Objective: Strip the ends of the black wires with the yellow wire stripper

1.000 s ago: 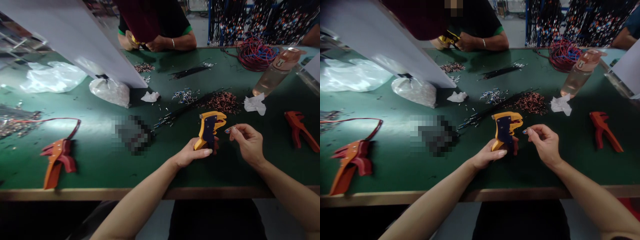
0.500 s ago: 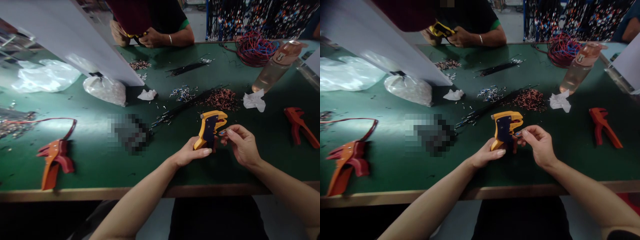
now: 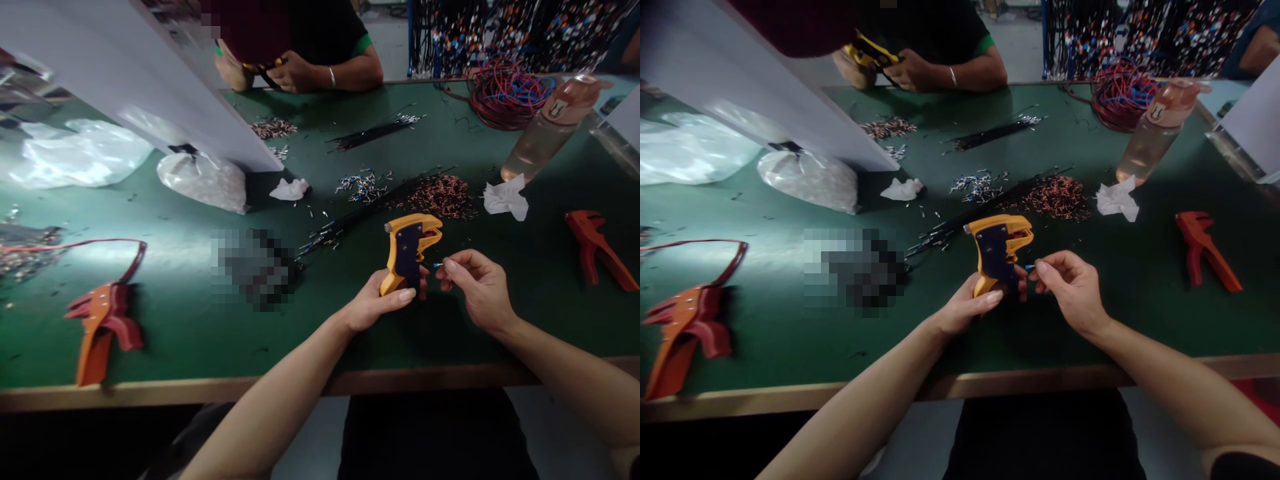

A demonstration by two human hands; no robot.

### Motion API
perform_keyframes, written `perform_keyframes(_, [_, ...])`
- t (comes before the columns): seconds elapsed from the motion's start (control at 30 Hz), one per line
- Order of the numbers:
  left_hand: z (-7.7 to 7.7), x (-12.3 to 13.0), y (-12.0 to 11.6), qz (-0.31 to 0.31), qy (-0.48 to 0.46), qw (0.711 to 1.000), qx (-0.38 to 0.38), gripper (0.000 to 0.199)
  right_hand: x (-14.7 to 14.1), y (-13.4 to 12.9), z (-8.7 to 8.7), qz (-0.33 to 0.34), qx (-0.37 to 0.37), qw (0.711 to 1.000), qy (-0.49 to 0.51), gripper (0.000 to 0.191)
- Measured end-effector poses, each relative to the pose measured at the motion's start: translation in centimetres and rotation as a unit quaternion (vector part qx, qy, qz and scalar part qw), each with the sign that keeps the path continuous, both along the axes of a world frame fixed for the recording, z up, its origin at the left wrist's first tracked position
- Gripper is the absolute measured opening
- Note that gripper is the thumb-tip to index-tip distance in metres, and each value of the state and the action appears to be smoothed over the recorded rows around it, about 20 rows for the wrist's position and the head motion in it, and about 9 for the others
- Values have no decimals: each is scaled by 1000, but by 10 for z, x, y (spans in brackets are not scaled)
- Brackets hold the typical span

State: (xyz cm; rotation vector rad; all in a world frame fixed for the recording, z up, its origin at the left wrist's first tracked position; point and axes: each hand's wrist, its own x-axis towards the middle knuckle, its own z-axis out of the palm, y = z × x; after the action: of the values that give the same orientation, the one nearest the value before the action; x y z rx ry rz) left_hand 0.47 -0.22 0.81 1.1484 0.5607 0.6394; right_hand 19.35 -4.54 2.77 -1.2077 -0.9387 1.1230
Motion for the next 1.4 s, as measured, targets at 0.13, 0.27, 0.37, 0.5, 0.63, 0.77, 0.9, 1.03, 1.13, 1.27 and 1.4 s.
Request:
perform_keyframes(0.13, [2,0,0,3,11,1000,1,53,1,0,-1,7,-4,1000,21,16])
perform_keyframes(0.27, [2,0,-1,19,12,1000,-2,52,0,0,2,6,-10,1000,29,18])
perform_keyframes(0.37, [3,1,-2,26,16,1000,-1,50,-1,0,4,4,-12,999,33,18])
perform_keyframes(0.5, [6,2,-2,29,17,999,-7,49,-1,0,5,3,-15,999,36,17])
perform_keyframes(0.63, [7,3,-1,28,21,999,-6,49,-1,0,4,2,-15,999,40,16])
perform_keyframes(0.77, [5,4,-2,37,35,999,4,50,-1,0,5,2,-17,999,41,17])
perform_keyframes(0.9, [3,3,-3,43,58,997,12,48,-2,-1,6,2,-15,999,43,17])
perform_keyframes(1.03, [3,2,-4,45,79,996,26,49,-2,-1,7,6,-19,999,40,17])
perform_keyframes(1.13, [6,4,-4,43,92,994,27,49,-2,-1,7,9,-19,999,47,17])
perform_keyframes(1.27, [7,7,-5,66,109,991,39,49,-2,-1,7,7,-21,999,47,20])
perform_keyframes(1.4, [6,7,-7,80,128,987,48,49,-2,-1,8,12,-24,999,46,23])
